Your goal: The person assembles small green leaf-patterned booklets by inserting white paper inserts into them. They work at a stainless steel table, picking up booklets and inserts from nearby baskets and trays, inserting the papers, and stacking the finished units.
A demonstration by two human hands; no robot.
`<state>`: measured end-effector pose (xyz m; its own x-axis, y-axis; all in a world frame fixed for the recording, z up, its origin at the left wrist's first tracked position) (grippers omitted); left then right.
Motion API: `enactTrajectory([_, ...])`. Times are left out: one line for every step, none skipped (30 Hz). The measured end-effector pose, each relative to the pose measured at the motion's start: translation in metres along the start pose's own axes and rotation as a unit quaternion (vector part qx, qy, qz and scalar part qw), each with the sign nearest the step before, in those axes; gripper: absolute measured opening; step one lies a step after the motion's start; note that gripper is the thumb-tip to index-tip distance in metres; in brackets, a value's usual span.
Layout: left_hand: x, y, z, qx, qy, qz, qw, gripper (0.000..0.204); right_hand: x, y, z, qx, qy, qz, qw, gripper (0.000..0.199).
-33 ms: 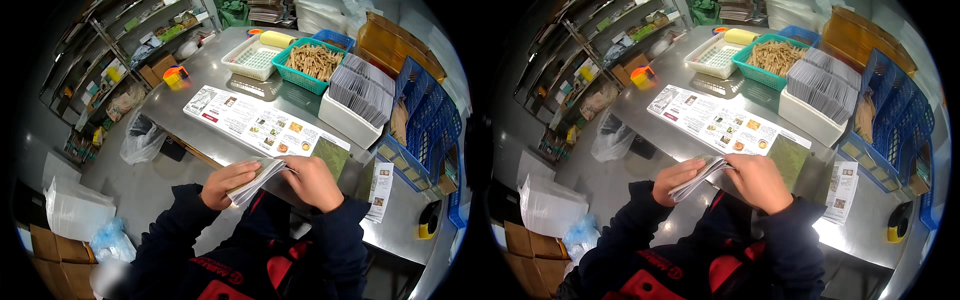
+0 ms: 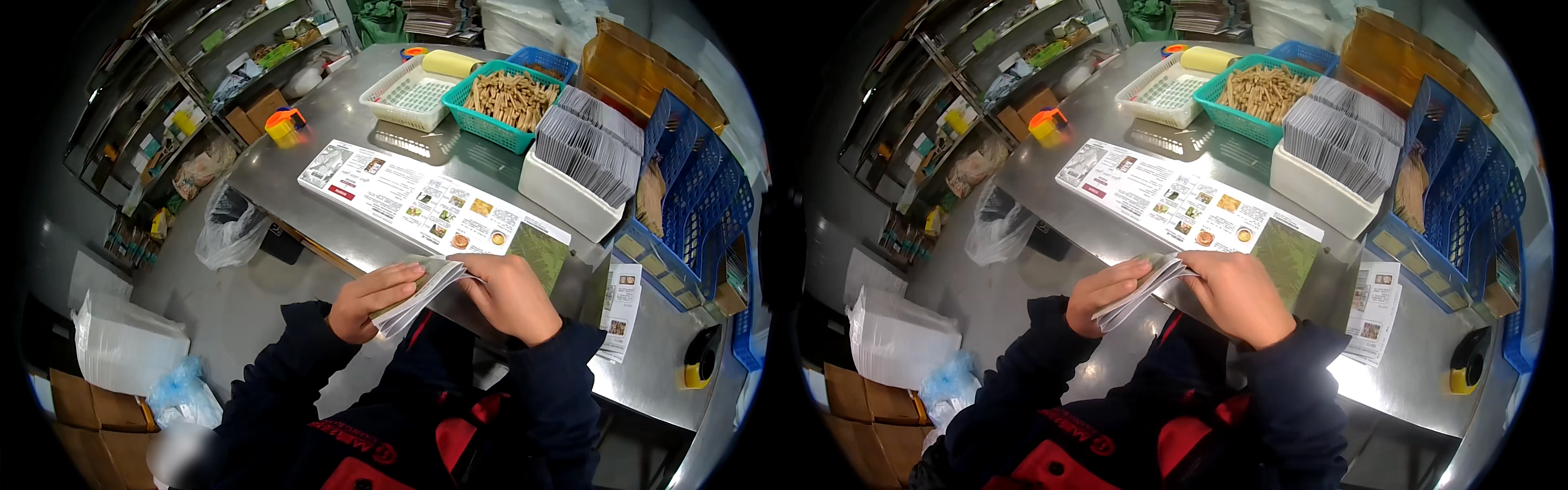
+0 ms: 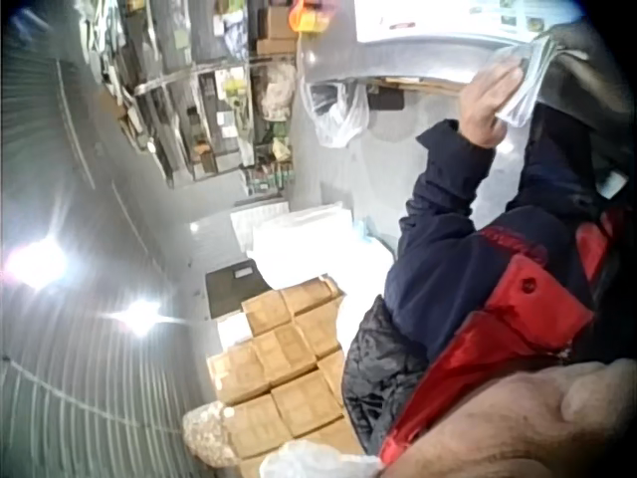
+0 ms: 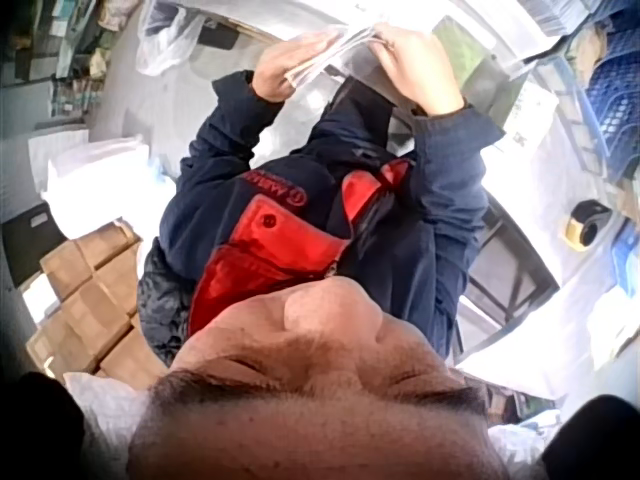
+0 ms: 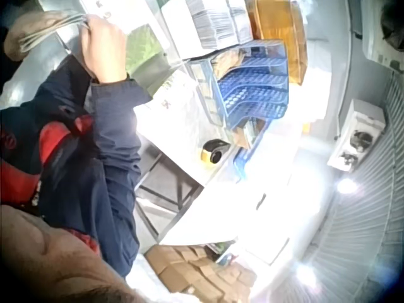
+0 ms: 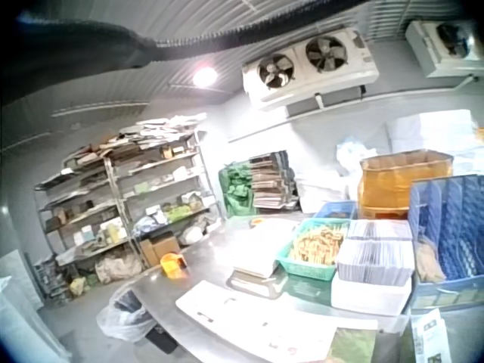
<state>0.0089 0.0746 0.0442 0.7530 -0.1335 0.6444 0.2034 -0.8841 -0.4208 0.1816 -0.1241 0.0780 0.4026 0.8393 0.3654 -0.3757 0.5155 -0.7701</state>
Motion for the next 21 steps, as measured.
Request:
enactTrajectory([-0.001, 0.001, 0.002, 0.002, 0.003, -0.004, 1.0, 0.055, 0.0, -0.001, -0.002, 0.014, -0.006, -0.008, 1.0, 0.02])
enactTrajectory([-0.002, 0.001, 0.004, 0.004, 0.007, -0.007, 1.0, 0.055, -0.001, -0.002, -0.003, 0.028, -0.012, -0.016, 0.999, 0.021])
enactTrajectory([-0.004, 0.0, 0.005, 0.008, -0.006, 0.009, 1.0, 0.054, -0.002, -0.003, -0.003, 0.026, -0.007, -0.015, 1.0, 0.022])
enactTrajectory([-0.004, 0.002, 0.007, 0.032, 0.008, 0.018, 0.999, 0.053, -0.003, -0.004, 0.0, 0.023, -0.001, -0.014, 1.0, 0.023])
enactTrajectory([-0.003, 0.005, 0.008, 0.055, 0.021, 0.026, 0.998, 0.053, -0.003, -0.004, 0.003, 0.02, 0.005, -0.012, 1.0, 0.024])
enactTrajectory([-0.003, 0.009, 0.01, 0.079, 0.034, 0.035, 0.996, 0.053, -0.003, -0.002, 0.005, 0.053, 0.026, -0.023, 0.998, 0.025])
enactTrajectory([-0.007, 0.014, 0.012, 0.103, 0.012, 0.044, 0.994, 0.053, -0.003, 0.001, 0.009, 0.087, 0.046, -0.035, 0.995, 0.027])
enactTrajectory([-0.006, 0.021, 0.012, 0.107, 0.016, 0.022, 0.994, 0.056, -0.004, 0.004, 0.013, 0.122, 0.065, -0.046, 0.989, 0.028])
enactTrajectory([-0.01, 0.023, 0.016, 0.157, 0.021, 0.021, 0.987, 0.056, -0.008, 0.013, 0.012, 0.16, 0.078, -0.068, 0.982, 0.031])
enactTrajectory([-0.012, 0.025, 0.021, 0.205, 0.026, 0.02, 0.978, 0.057, -0.013, 0.027, 0.006, 0.224, 0.082, -0.093, 0.967, 0.032])
enactTrajectory([-0.012, 0.03, 0.02, 0.226, 0.022, 0.019, 0.974, 0.058, -0.014, 0.039, 0.003, 0.286, 0.084, -0.117, 0.947, 0.032])
enactTrajectory([-0.01, 0.035, 0.018, 0.247, 0.017, 0.017, 0.969, 0.059, -0.022, 0.045, 0.001, 0.327, 0.105, -0.112, 0.933, 0.032])
enactTrajectory([-0.01, 0.039, 0.016, 0.267, 0.01, 0.015, 0.963, 0.061, -0.027, 0.046, 0.004, 0.368, 0.127, -0.106, 0.915, 0.032])
enactTrajectory([-0.008, 0.043, 0.015, 0.293, 0.014, 0.038, 0.955, 0.065, -0.03, 0.047, 0.007, 0.408, 0.148, -0.104, 0.895, 0.033])
enactTrajectory([-0.008, 0.046, 0.013, 0.273, -0.006, 0.044, 0.961, 0.067, -0.033, 0.054, 0.005, 0.363, 0.151, -0.093, 0.915, 0.033])
enactTrajectory([-0.007, 0.051, 0.012, 0.248, -0.025, 0.052, 0.967, 0.069, -0.036, 0.055, 0.004, 0.315, 0.158, -0.083, 0.932, 0.033])
enactTrajectory([-0.006, 0.048, 0.01, 0.246, -0.022, 0.053, 0.968, 0.071, -0.04, 0.053, 0.005, 0.251, 0.158, -0.089, 0.951, 0.032])
enactTrajectory([-0.007, 0.039, 0.009, 0.244, -0.02, 0.054, 0.968, 0.073, -0.042, 0.051, 0.009, 0.238, 0.136, -0.093, 0.957, 0.03])
enactTrajectory([-0.009, 0.031, 0.015, 0.201, 0.049, -0.001, 0.978, 0.073, -0.047, 0.048, 0.014, 0.191, 0.067, -0.073, 0.977, 0.03])
enactTrajectory([0.004, 0.034, 0.006, 0.209, 0.057, -0.077, 0.973, 0.07, -0.053, 0.045, 0.015, 0.135, 0.002, -0.051, 0.989, 0.03])
enactTrajectory([0.015, 0.036, 0.001, 0.222, -0.014, -0.001, 0.975, 0.065, -0.06, 0.045, 0.013, 0.105, -0.02, -0.027, 0.994, 0.036])
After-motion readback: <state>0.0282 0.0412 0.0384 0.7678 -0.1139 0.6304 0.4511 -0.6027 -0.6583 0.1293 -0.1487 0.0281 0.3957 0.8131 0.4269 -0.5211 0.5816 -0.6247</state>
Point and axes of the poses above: each hand's wrist, its own x-axis towards the middle knuckle, its own y-axis out of the palm, z = x × y, the point moved 3 cm from there along x, towards the middle knuckle, and after that the axes turned 15 degrees about -x, right-handed, at the moved point
